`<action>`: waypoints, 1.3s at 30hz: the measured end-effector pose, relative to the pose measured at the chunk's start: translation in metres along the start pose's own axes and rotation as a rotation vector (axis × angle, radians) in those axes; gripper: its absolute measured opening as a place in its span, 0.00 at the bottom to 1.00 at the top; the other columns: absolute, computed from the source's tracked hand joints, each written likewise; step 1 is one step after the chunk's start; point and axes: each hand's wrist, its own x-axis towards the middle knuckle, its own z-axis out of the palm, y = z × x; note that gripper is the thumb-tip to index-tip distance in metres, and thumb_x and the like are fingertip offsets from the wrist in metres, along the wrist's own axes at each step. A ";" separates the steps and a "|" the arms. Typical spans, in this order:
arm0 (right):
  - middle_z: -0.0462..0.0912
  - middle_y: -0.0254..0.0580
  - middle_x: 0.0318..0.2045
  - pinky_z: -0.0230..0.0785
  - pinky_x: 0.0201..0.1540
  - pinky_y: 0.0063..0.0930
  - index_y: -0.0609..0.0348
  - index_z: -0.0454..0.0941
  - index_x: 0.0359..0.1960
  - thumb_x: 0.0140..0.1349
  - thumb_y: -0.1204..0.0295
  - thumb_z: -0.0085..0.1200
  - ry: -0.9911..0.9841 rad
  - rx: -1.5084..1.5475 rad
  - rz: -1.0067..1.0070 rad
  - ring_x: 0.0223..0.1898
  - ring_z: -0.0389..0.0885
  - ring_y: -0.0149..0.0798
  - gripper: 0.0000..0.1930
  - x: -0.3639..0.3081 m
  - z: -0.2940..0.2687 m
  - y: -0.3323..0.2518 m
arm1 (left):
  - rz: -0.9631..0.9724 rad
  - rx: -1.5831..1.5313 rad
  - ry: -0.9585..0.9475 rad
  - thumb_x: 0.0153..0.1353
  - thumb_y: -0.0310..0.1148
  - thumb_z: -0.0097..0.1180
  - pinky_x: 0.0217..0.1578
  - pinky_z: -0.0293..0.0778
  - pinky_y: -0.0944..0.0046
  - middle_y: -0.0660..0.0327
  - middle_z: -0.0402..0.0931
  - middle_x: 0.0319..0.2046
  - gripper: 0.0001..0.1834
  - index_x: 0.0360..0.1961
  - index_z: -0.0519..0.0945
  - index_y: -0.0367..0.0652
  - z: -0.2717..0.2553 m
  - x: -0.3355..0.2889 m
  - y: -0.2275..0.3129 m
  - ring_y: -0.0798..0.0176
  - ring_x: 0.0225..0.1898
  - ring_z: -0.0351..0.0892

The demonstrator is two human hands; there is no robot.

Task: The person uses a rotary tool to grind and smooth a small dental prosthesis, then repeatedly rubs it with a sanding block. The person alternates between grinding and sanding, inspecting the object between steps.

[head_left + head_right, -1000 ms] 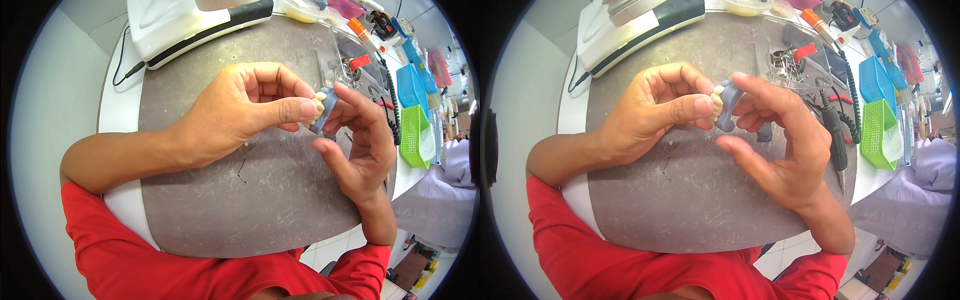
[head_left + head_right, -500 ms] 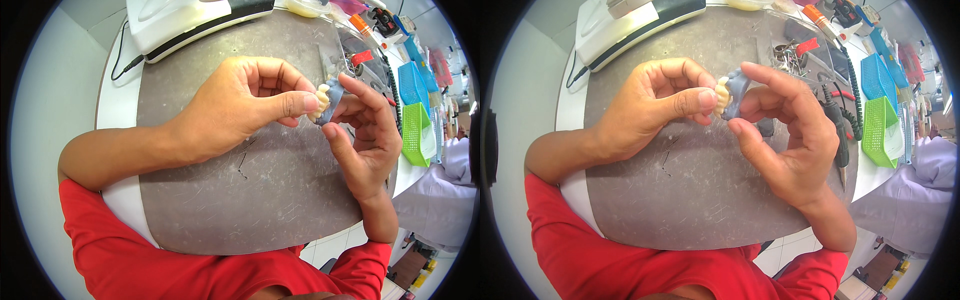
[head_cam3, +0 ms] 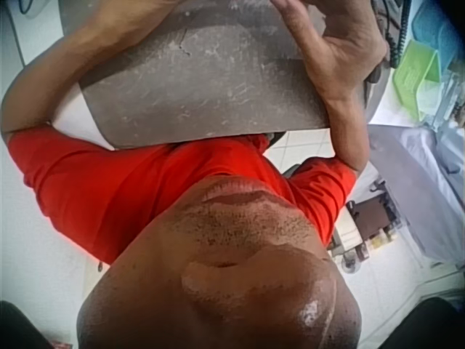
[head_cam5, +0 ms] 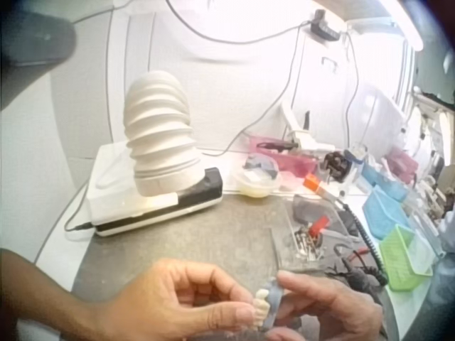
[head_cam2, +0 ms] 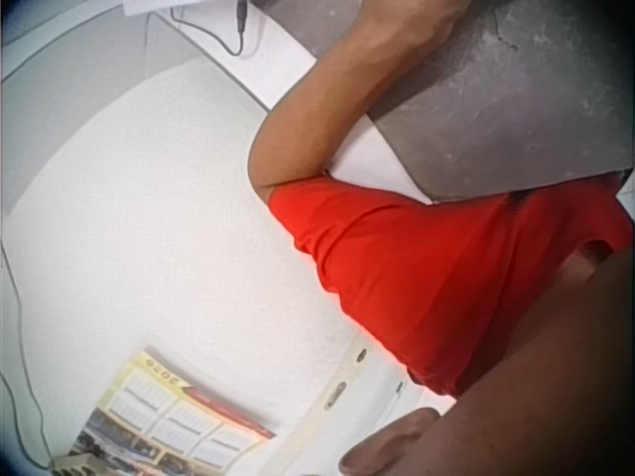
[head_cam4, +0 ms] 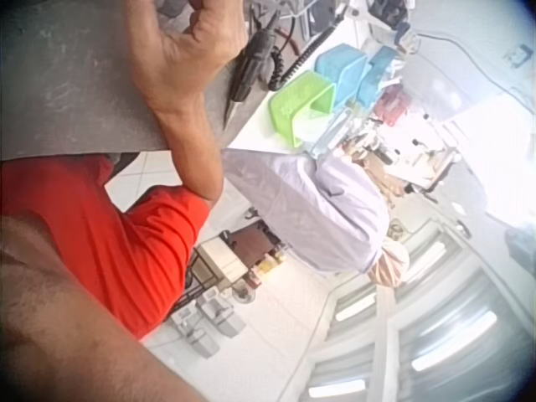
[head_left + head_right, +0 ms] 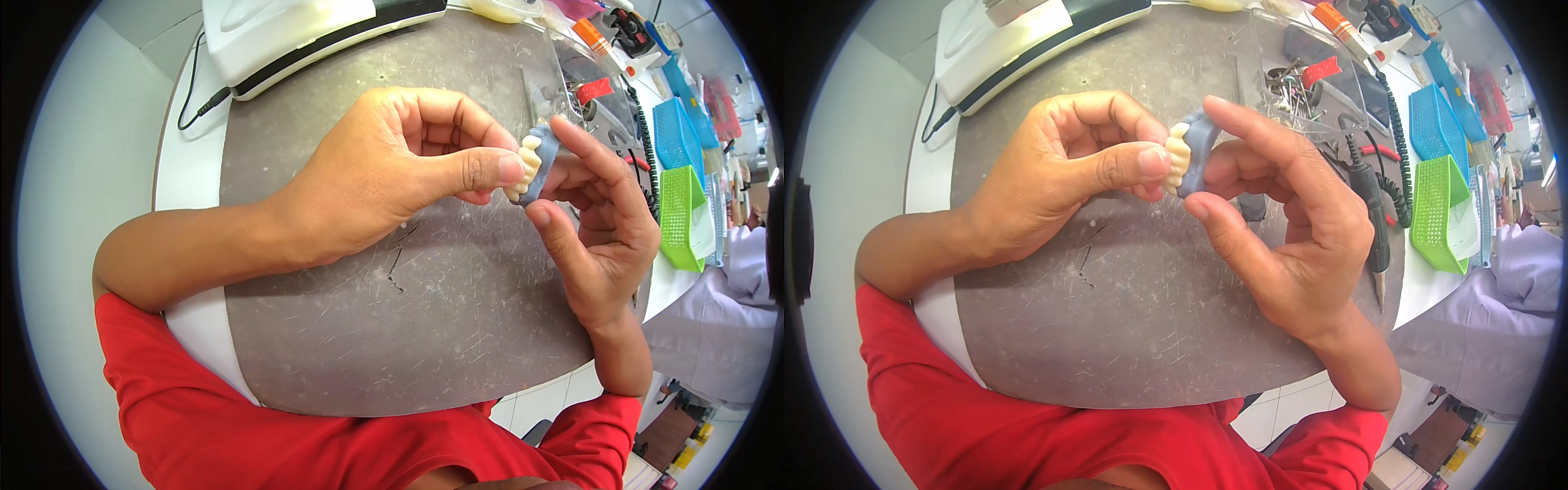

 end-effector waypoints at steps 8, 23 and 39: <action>0.83 0.39 0.46 0.77 0.54 0.26 0.70 0.73 0.68 0.63 0.79 0.69 -0.033 -0.024 -0.026 0.45 0.82 0.29 0.32 -0.003 0.001 0.004 | 0.004 0.113 0.002 0.67 0.29 0.68 0.50 0.79 0.66 0.60 0.85 0.42 0.09 0.44 0.82 0.38 -0.001 -0.001 0.001 0.70 0.46 0.83; 0.84 0.41 0.46 0.73 0.57 0.25 0.70 0.72 0.64 0.61 0.83 0.69 0.034 -0.099 -0.132 0.49 0.84 0.31 0.29 -0.002 0.001 0.010 | 0.107 0.177 0.049 0.67 0.27 0.68 0.51 0.77 0.66 0.60 0.84 0.42 0.08 0.44 0.85 0.36 0.005 -0.002 0.001 0.68 0.46 0.82; 0.86 0.43 0.46 0.76 0.54 0.24 0.65 0.74 0.53 0.60 0.82 0.71 0.034 0.257 0.077 0.47 0.86 0.32 0.22 -0.004 0.004 0.004 | 0.050 0.178 0.044 0.66 0.26 0.68 0.49 0.78 0.67 0.60 0.85 0.39 0.06 0.40 0.86 0.35 0.004 -0.002 0.004 0.69 0.46 0.83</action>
